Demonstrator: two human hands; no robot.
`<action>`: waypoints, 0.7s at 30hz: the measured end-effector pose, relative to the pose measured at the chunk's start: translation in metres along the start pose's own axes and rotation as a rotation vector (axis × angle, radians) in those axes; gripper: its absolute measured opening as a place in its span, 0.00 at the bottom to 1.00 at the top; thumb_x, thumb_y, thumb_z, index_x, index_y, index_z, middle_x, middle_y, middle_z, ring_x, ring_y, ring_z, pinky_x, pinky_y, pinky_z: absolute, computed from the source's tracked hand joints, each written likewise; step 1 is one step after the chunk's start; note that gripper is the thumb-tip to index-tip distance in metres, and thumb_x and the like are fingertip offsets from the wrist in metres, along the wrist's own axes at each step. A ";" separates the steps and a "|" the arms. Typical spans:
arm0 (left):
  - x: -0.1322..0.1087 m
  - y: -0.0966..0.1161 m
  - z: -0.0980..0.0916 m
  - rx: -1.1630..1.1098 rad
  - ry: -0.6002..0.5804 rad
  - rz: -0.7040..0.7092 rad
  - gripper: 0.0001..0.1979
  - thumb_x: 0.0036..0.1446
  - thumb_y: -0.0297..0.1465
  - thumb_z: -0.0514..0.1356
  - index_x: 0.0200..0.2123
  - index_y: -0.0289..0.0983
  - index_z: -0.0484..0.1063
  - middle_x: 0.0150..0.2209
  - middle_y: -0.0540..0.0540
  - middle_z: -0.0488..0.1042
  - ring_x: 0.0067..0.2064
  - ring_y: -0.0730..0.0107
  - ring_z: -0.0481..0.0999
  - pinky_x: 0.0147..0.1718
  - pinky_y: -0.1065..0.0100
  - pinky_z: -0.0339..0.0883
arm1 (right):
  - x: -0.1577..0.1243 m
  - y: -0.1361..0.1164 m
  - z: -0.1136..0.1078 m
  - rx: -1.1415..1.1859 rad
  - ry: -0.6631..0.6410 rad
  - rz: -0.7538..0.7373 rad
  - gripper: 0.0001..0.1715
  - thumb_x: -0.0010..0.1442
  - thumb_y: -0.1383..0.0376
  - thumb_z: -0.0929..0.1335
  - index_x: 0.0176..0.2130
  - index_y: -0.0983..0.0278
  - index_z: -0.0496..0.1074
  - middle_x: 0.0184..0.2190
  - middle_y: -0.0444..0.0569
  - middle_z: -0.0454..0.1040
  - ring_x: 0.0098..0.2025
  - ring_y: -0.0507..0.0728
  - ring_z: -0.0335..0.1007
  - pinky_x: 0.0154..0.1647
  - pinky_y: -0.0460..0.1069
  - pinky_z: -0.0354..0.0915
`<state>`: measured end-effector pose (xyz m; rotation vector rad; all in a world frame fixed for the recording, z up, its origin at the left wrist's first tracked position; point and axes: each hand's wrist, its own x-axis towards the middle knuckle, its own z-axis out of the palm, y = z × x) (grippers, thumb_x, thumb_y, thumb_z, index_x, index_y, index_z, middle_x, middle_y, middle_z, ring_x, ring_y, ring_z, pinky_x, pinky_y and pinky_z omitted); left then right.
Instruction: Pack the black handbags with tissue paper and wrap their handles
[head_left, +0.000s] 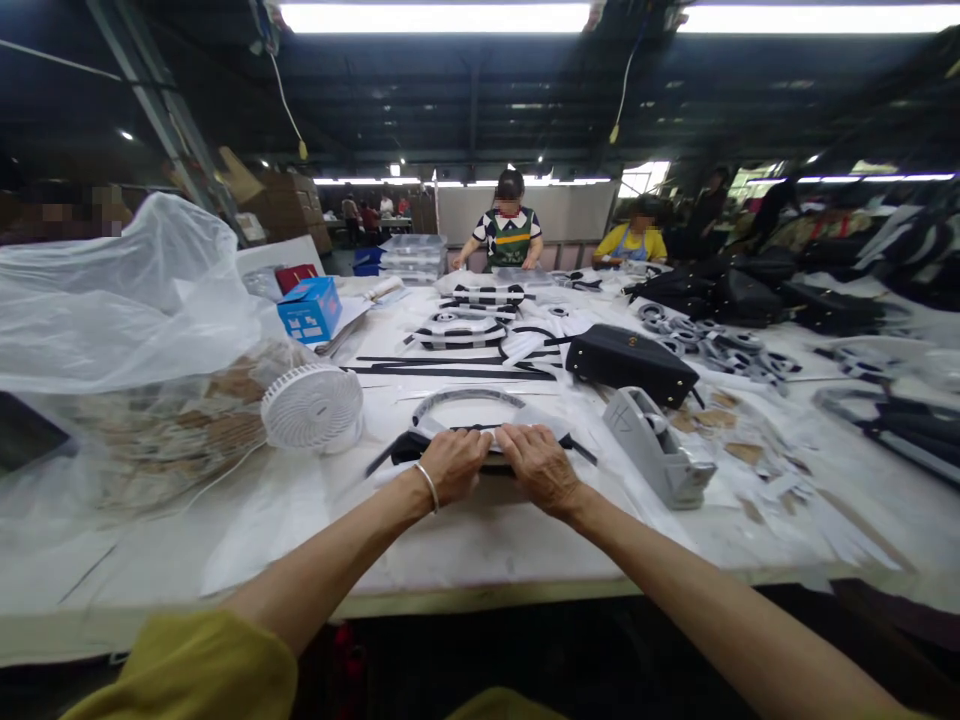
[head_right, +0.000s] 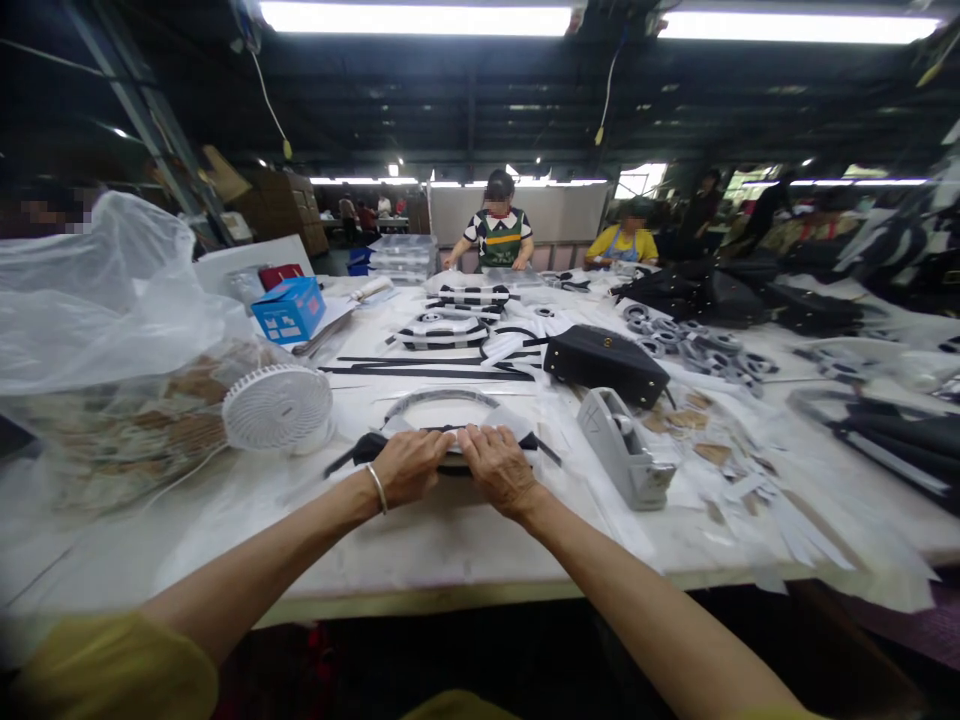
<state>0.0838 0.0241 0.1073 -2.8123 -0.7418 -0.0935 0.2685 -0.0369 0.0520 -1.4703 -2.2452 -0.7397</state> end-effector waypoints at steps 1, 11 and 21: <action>0.001 -0.003 -0.002 -0.007 -0.002 -0.005 0.19 0.49 0.24 0.57 0.47 0.33 0.66 0.39 0.40 0.75 0.39 0.56 0.76 0.34 0.60 0.71 | 0.003 0.002 0.000 0.007 -0.010 -0.017 0.24 0.63 0.69 0.63 0.58 0.71 0.64 0.54 0.61 0.71 0.51 0.65 0.67 0.51 0.59 0.60; -0.009 -0.003 0.019 0.044 0.155 -0.071 0.38 0.46 0.33 0.68 0.59 0.30 0.58 0.58 0.34 0.67 0.55 0.48 0.69 0.55 0.49 0.62 | 0.034 0.008 -0.004 0.068 -0.245 -0.030 0.17 0.62 0.68 0.64 0.51 0.68 0.68 0.41 0.55 0.75 0.39 0.60 0.70 0.38 0.53 0.61; -0.013 -0.004 0.062 0.130 0.666 0.030 0.16 0.62 0.22 0.52 0.53 0.30 0.68 0.47 0.37 0.77 0.48 0.56 0.75 0.49 0.57 0.67 | 0.025 -0.007 0.003 0.155 -0.217 0.049 0.09 0.63 0.69 0.63 0.44 0.67 0.67 0.37 0.52 0.74 0.35 0.59 0.67 0.35 0.53 0.60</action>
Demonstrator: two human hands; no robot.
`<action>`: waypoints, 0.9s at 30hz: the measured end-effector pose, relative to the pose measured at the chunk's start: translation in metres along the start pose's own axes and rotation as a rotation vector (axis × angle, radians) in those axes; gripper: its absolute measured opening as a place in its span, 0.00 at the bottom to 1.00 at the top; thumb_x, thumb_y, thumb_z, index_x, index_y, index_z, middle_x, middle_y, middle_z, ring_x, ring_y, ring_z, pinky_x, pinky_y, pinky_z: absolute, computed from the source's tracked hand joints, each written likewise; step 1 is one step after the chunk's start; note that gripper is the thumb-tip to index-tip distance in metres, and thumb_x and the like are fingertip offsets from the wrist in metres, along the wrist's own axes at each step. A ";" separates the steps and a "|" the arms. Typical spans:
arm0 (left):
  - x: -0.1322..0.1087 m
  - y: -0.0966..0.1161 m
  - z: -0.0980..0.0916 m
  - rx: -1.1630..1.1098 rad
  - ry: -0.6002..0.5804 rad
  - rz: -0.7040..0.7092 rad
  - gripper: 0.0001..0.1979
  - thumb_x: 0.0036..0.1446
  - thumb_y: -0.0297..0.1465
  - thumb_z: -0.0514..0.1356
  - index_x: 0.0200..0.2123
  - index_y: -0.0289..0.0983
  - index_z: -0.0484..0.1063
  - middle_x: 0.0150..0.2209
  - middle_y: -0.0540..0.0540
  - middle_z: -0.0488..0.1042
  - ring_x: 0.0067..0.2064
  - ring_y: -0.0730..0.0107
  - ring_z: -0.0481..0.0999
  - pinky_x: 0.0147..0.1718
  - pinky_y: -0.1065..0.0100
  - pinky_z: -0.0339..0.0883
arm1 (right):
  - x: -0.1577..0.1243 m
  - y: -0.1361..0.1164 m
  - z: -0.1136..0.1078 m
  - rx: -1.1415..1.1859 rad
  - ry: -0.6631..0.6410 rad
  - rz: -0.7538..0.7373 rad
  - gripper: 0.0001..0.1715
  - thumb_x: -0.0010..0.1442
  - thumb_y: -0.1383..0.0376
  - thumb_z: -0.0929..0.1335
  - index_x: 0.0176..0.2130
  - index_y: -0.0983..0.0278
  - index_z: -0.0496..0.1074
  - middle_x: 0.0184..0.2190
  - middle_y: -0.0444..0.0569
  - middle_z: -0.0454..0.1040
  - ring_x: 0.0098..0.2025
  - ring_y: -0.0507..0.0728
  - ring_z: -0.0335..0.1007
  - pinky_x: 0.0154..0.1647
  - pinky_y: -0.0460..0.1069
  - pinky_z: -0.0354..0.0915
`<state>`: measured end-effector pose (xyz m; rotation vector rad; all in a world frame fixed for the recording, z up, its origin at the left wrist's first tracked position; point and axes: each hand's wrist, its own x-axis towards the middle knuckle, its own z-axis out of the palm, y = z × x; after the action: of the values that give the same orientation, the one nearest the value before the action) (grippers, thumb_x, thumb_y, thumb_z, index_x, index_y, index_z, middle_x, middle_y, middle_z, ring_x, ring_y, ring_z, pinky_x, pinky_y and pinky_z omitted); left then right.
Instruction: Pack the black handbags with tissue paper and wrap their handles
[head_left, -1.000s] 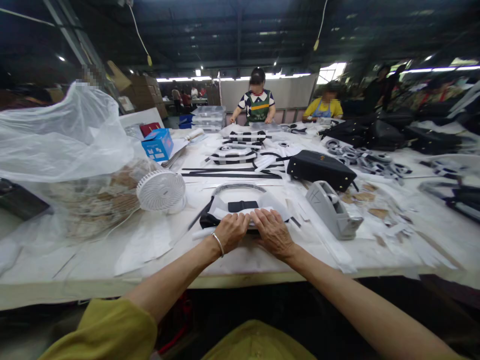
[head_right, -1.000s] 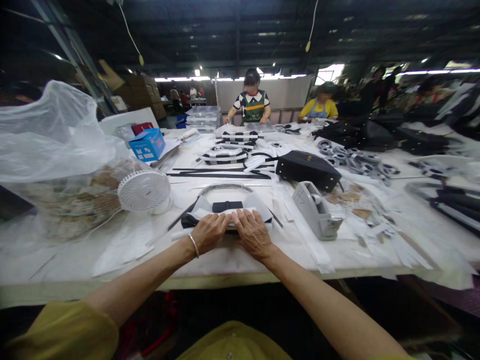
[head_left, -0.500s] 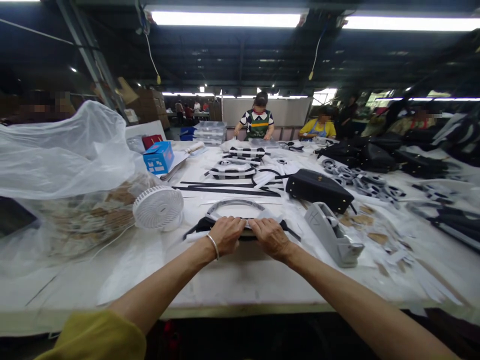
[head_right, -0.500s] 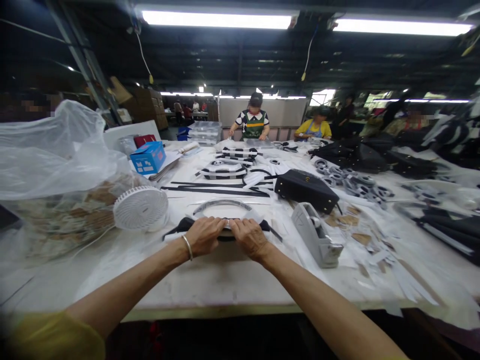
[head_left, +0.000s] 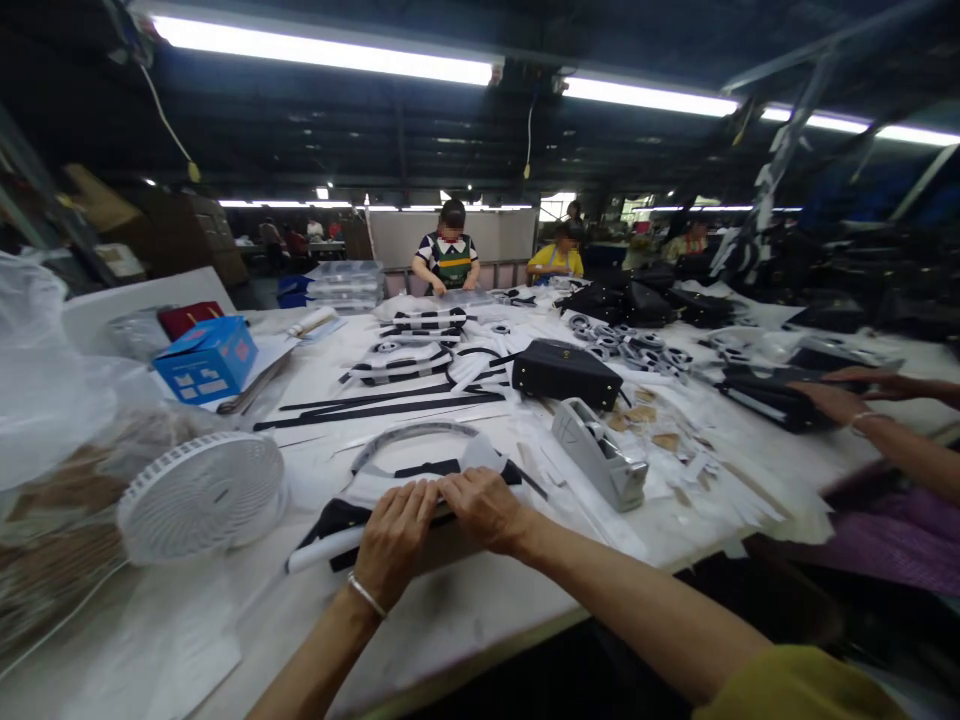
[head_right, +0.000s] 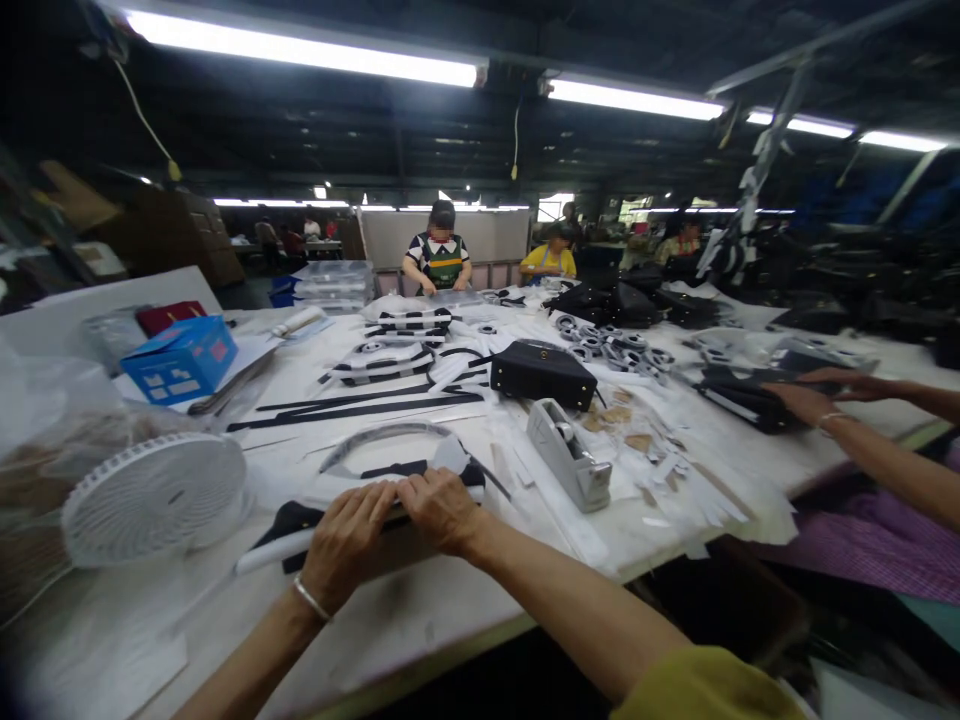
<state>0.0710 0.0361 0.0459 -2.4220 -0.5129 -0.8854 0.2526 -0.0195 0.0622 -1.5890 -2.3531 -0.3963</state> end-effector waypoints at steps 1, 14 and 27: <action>-0.001 -0.002 -0.002 -0.011 0.009 0.009 0.15 0.62 0.22 0.52 0.52 0.30 0.69 0.46 0.38 0.77 0.47 0.57 0.76 0.48 0.57 0.67 | -0.001 -0.003 0.002 0.004 0.016 0.008 0.08 0.63 0.68 0.63 0.43 0.67 0.67 0.36 0.52 0.74 0.35 0.59 0.67 0.35 0.53 0.60; -0.021 -0.018 -0.029 -0.035 0.006 -0.084 0.18 0.60 0.23 0.51 0.53 0.34 0.68 0.44 0.42 0.78 0.41 0.60 0.77 0.44 0.61 0.66 | -0.054 0.059 -0.090 0.461 0.580 0.473 0.11 0.65 0.62 0.65 0.45 0.61 0.75 0.43 0.49 0.79 0.47 0.57 0.74 0.52 0.54 0.66; -0.038 -0.046 -0.025 0.021 -0.007 -0.333 0.19 0.60 0.30 0.56 0.55 0.43 0.66 0.43 0.46 0.79 0.41 0.57 0.79 0.43 0.60 0.68 | -0.120 0.091 0.011 0.155 -0.265 0.494 0.04 0.60 0.67 0.70 0.38 0.62 0.75 0.40 0.49 0.76 0.46 0.58 0.70 0.47 0.50 0.66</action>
<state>0.0086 0.0523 0.0514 -2.3585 -0.9429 -0.9989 0.3793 -0.0851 0.0141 -2.1619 -1.9904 0.1064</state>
